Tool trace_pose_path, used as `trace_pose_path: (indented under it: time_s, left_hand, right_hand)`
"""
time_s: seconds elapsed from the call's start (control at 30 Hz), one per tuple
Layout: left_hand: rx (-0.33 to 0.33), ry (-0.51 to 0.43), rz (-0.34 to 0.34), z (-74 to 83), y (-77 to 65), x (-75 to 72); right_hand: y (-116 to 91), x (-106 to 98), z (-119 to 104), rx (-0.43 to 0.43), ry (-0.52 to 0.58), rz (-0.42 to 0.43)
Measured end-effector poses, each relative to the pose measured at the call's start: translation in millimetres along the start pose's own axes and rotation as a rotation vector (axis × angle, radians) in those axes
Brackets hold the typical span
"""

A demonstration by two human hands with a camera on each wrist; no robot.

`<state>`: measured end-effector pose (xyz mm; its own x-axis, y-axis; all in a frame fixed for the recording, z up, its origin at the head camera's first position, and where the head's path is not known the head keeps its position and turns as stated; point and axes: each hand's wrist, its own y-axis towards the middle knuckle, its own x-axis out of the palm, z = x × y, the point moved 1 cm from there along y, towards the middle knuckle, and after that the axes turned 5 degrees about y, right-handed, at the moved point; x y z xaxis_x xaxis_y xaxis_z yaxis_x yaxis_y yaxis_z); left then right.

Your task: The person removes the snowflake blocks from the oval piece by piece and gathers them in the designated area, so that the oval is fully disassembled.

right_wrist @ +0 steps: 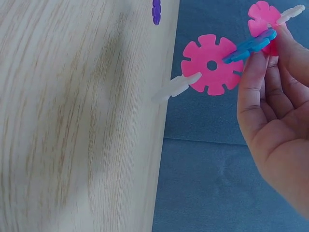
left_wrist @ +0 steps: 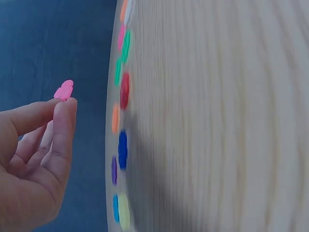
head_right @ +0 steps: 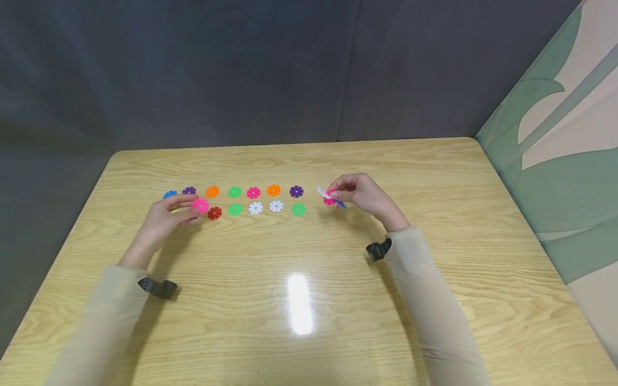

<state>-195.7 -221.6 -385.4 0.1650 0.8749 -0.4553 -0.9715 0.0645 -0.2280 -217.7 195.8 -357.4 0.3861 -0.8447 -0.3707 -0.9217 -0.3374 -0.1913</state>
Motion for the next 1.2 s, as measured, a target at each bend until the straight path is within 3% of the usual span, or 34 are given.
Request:
trace_pose_path:
  time_s: [0.27, 0.63, 0.9, 1.2]
  left_hand:
    - [-0.04, 0.101, 0.02, -17.6, -10.8, -28.2]
    - [-0.059, 0.191, -0.028, -42.0, -18.8, -57.7]
    - [-0.114, 0.212, -0.079, -47.6, -21.6, -61.8]
    - [-0.107, 0.284, -0.111, -50.2, -19.6, -60.1]
  right_hand:
    - [0.9, -0.3, 0.8, 0.003, -0.007, -0.002]
    - [-0.1, -0.2, 1.0, 0.02, -0.009, 0.0]
    - [0.1, 0.8, 1.0, 0.025, 0.008, -0.001]
    - [0.4, 1.0, 1.4, 0.019, 0.011, -0.007]
